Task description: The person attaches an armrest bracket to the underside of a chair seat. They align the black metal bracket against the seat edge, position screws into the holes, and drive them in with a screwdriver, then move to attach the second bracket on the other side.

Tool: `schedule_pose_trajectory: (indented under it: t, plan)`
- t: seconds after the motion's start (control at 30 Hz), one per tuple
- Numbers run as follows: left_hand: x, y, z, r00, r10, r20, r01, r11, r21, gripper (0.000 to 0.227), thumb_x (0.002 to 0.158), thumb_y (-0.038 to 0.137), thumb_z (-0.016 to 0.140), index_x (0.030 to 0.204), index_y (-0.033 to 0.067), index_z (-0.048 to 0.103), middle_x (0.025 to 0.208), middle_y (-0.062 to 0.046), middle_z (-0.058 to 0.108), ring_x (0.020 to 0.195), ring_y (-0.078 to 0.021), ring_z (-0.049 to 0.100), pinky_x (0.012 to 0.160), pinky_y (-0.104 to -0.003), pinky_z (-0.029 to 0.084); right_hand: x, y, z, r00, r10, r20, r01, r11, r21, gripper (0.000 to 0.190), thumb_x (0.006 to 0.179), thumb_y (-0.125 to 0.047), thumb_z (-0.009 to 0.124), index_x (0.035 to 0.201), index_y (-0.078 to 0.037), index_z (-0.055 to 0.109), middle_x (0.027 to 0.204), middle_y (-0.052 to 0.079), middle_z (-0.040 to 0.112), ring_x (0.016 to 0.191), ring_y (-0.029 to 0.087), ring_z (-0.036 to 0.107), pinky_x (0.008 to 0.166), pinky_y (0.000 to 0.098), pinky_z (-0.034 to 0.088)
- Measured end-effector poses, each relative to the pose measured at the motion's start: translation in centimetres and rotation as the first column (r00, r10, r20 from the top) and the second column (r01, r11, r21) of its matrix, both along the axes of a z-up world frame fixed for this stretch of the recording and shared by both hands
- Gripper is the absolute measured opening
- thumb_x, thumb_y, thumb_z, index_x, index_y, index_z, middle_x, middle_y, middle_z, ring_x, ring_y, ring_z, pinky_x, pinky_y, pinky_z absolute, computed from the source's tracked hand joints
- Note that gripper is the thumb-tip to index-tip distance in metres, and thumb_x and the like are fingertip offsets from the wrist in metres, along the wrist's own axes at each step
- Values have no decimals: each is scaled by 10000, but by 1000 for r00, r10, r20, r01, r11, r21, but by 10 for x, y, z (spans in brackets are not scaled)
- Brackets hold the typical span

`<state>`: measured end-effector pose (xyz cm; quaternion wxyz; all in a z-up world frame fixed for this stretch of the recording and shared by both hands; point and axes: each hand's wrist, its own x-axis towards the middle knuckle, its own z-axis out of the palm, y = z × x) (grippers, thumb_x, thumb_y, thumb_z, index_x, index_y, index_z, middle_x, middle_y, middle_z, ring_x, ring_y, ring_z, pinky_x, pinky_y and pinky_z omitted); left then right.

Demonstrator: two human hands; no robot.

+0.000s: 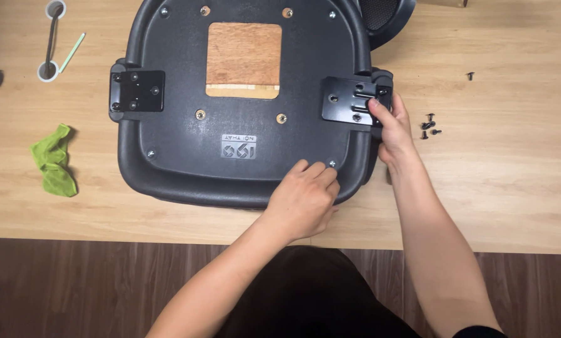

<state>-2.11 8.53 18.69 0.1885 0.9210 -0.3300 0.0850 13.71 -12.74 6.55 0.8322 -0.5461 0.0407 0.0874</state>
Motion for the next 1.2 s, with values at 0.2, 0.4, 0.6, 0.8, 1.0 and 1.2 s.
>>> schedule_pose_trajectory:
  t: [0.2, 0.4, 0.6, 0.8, 1.0, 1.2]
  plan:
    - [-6, 1, 11, 996, 31, -82, -28, 999, 31, 279, 686, 231, 845, 825, 41, 695, 905, -88, 624, 940, -261, 587, 816, -409, 434, -6, 8, 9, 1000, -8, -23, 9, 1000, 11, 551, 905, -126, 754, 1407, -77, 532, 1157, 77, 706, 1035, 177, 712, 897, 350, 618]
    - [-29, -14, 15, 991, 131, 40, -118, 963, -241, 556, 678, 182, 811, 1185, -24, 713, 965, -96, 640, 977, -265, 604, 882, -421, 456, -9, 9, 9, 999, -14, -52, 15, 1000, 17, 617, 872, -125, 770, 1427, -82, 503, 1154, 83, 702, 1029, 191, 713, 882, 362, 627]
    - [-50, -27, -73, 518, -454, -725, -65, 824, -563, 296, 944, 234, 673, 1212, 111, 706, 991, -66, 741, 897, -204, 727, 831, -344, 589, -9, 9, 12, 998, -20, -66, 20, 1000, -5, 636, 872, -147, 786, 1439, -99, 503, 1203, 84, 689, 1102, 194, 699, 928, 365, 616]
    - [-36, -20, -69, 656, -339, -675, -43, 875, -482, 386, 928, 237, 713, 1257, 47, 647, 1209, -129, 685, 1157, -306, 673, 986, -420, 528, -6, 7, 7, 998, -13, -68, 14, 1000, 21, 630, 877, -142, 788, 1438, -99, 502, 1204, 86, 685, 1089, 198, 697, 925, 369, 611]
    - [19, 11, 44, 906, -290, -308, 97, 851, -515, 313, 963, 248, 713, 1219, 71, 676, 1152, -109, 726, 1057, -299, 729, 938, -407, 585, -4, 5, 2, 998, 14, -65, -12, 999, 35, 615, 881, -122, 776, 1430, -89, 501, 1187, 91, 693, 1065, 203, 710, 906, 371, 624]
    - [160, 50, 69, 999, -45, 24, 48, 979, -198, 313, 959, 195, 757, 1225, 59, 664, 1156, -125, 701, 1094, -345, 670, 926, -462, 528, -10, 6, 3, 999, 4, -53, -1, 998, 58, 652, 866, -112, 775, 1446, -93, 480, 1207, 107, 680, 1055, 217, 711, 880, 375, 626]
